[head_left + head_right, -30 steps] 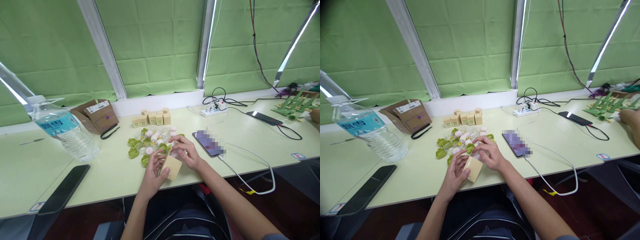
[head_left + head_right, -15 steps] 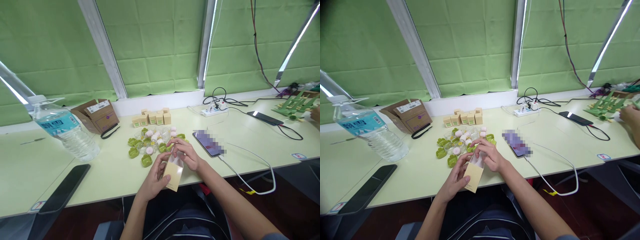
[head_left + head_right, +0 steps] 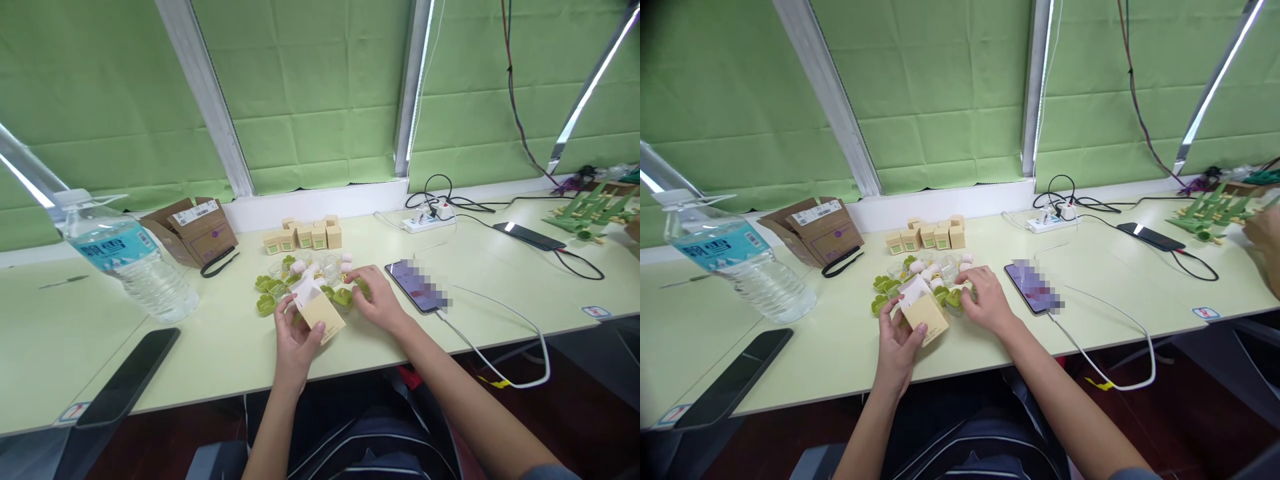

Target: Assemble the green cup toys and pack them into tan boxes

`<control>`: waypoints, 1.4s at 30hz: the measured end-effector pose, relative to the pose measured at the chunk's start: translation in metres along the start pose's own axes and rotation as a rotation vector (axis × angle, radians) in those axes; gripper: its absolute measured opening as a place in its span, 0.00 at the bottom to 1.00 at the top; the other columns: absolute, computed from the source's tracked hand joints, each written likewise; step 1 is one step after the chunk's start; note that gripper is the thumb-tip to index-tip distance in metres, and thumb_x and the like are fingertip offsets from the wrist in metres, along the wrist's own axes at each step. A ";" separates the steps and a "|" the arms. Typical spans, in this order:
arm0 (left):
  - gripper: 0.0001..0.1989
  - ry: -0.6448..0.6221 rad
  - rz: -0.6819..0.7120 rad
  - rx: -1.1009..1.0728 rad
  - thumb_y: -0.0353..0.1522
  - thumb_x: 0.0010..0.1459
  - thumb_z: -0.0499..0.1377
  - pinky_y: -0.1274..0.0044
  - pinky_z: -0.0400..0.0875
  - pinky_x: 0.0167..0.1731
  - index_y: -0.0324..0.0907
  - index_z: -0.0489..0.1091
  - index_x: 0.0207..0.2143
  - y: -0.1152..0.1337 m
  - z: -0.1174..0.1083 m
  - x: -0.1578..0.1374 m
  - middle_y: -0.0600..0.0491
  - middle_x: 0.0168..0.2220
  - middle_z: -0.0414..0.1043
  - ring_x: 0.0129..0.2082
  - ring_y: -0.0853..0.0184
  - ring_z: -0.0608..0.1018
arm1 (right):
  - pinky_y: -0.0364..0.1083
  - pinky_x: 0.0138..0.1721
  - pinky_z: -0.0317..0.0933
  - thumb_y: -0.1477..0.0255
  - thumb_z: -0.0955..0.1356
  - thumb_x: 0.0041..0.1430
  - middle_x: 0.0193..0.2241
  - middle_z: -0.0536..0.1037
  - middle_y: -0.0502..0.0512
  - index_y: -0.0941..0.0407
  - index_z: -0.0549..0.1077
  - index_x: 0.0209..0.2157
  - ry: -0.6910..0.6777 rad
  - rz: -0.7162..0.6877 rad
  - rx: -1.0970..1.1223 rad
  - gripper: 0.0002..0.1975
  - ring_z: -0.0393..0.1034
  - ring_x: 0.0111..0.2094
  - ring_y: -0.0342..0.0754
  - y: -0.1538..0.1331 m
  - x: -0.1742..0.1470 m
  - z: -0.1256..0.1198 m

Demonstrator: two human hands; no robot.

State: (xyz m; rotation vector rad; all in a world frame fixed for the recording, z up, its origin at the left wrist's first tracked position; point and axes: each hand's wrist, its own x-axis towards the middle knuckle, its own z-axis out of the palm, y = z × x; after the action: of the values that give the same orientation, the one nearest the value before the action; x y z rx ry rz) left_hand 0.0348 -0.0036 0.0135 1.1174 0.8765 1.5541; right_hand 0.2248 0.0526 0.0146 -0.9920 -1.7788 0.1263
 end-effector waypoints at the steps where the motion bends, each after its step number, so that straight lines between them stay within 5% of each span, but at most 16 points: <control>1: 0.36 0.018 0.012 -0.001 0.39 0.49 0.71 0.71 0.76 0.44 0.53 0.56 0.56 0.000 0.000 0.001 0.48 0.55 0.67 0.46 0.63 0.78 | 0.57 0.48 0.64 0.75 0.65 0.59 0.40 0.80 0.58 0.54 0.74 0.41 -0.050 -0.018 -0.052 0.10 0.69 0.46 0.57 0.000 0.000 0.001; 6: 0.37 0.063 0.063 0.052 0.38 0.48 0.72 0.71 0.77 0.45 0.52 0.55 0.55 -0.006 -0.006 0.005 0.48 0.57 0.64 0.48 0.62 0.78 | 0.62 0.58 0.59 0.72 0.68 0.58 0.49 0.80 0.61 0.54 0.74 0.52 -0.197 -0.069 -0.246 0.19 0.64 0.59 0.62 -0.004 -0.002 0.005; 12: 0.38 0.035 0.133 0.136 0.37 0.46 0.74 0.67 0.76 0.50 0.53 0.57 0.55 -0.021 -0.016 0.010 0.48 0.59 0.61 0.52 0.61 0.77 | 0.69 0.68 0.39 0.60 0.71 0.59 0.51 0.80 0.63 0.55 0.74 0.54 -0.345 -0.018 -0.382 0.24 0.57 0.67 0.64 -0.009 -0.002 0.002; 16: 0.36 0.049 0.201 0.183 0.36 0.47 0.74 0.68 0.75 0.52 0.51 0.59 0.53 -0.025 -0.018 0.011 0.48 0.59 0.60 0.53 0.62 0.76 | 0.73 0.68 0.35 0.60 0.72 0.57 0.49 0.81 0.63 0.55 0.74 0.53 -0.377 -0.007 -0.362 0.23 0.57 0.67 0.65 -0.005 -0.002 0.003; 24: 0.34 0.072 0.244 0.234 0.36 0.49 0.73 0.69 0.74 0.53 0.50 0.60 0.54 -0.026 -0.017 0.012 0.48 0.57 0.62 0.53 0.63 0.76 | 0.69 0.66 0.50 0.63 0.73 0.58 0.48 0.81 0.61 0.55 0.73 0.51 -0.035 -0.055 -0.146 0.20 0.70 0.57 0.60 -0.001 0.000 0.005; 29: 0.33 0.049 0.245 0.287 0.35 0.50 0.72 0.67 0.72 0.56 0.50 0.61 0.54 -0.024 -0.017 0.011 0.49 0.58 0.62 0.54 0.63 0.76 | 0.54 0.49 0.71 0.65 0.73 0.59 0.46 0.81 0.60 0.53 0.73 0.52 0.120 -0.139 0.082 0.20 0.77 0.47 0.54 -0.011 0.002 -0.003; 42: 0.29 -0.129 0.292 0.469 0.35 0.55 0.68 0.64 0.73 0.56 0.50 0.63 0.58 -0.030 -0.022 0.011 0.46 0.59 0.66 0.55 0.60 0.75 | 0.53 0.48 0.76 0.60 0.75 0.58 0.46 0.82 0.64 0.55 0.69 0.59 0.149 -0.533 0.269 0.30 0.79 0.48 0.56 -0.018 -0.005 -0.001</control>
State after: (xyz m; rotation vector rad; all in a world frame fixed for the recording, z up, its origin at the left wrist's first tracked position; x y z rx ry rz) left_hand 0.0226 0.0141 -0.0187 1.7258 1.0558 1.5248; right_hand 0.2164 0.0376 0.0208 -0.3099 -1.7723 -0.0438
